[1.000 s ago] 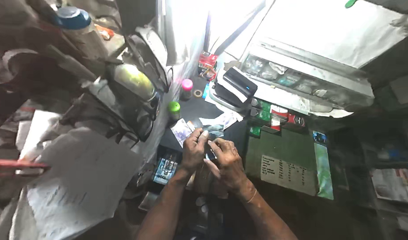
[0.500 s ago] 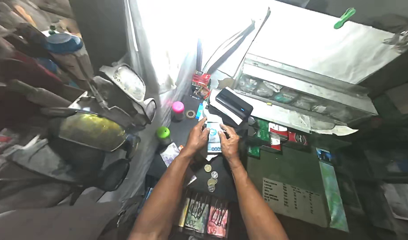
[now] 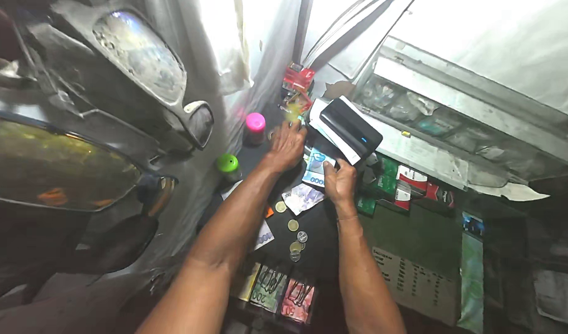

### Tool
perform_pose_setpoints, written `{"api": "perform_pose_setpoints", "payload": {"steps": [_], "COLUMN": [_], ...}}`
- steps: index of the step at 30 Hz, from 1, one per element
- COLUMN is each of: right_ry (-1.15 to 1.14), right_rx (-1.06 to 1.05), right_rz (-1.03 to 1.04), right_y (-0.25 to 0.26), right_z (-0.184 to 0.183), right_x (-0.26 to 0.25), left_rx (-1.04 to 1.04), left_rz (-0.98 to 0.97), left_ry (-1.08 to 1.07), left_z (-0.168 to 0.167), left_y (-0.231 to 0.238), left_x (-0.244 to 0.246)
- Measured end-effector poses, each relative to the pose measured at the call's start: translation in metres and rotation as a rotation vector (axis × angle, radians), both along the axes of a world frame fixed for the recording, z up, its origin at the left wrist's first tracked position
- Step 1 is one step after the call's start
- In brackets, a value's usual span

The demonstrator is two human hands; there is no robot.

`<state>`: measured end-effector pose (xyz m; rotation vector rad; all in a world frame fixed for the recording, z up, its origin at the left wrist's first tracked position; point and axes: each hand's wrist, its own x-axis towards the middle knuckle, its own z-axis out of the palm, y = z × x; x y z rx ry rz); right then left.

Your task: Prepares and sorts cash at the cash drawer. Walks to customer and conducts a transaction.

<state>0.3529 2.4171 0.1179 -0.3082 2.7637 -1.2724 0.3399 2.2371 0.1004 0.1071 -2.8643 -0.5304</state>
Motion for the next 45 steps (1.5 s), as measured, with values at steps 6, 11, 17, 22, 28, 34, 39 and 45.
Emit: {"api": "perform_pose_setpoints", "payload": {"steps": [6,11,17,22,28,34,39,45], "right_ry": [-0.006,-0.008,-0.013,-0.021,-0.060,0.059,0.411,0.328], "right_rx": [-0.009,-0.004,-0.021,-0.036,-0.042,-0.238,-0.271,-0.225], "right_rz": [-0.025,-0.078,-0.083,-0.091,-0.106,0.023,0.321,0.770], "right_y": [-0.006,-0.010,-0.006,-0.005,-0.006,0.010,0.032,0.068], "right_z": [0.006,0.000,-0.004,-0.008,-0.005,-0.011,0.000,0.017], "right_x": [-0.004,-0.013,-0.010,-0.011,-0.011,0.009,0.077,0.202], "left_rx": [0.097,0.095,0.090,0.101,0.051,0.081,0.535,1.177], "left_rz": [0.025,0.033,0.011,0.019,0.026,0.014,0.089,0.189], "left_ry": [-0.018,-0.026,-0.060,-0.053,-0.040,0.083,0.275,0.338], "left_z": [-0.001,0.001,0.006,0.009,0.000,0.013,0.045,0.027], "left_y": [-0.001,0.000,-0.001,0.000,0.002,0.015,0.076,0.109], "left_x": [-0.005,-0.006,-0.003,-0.001,0.001,0.027,0.176,0.307]}}
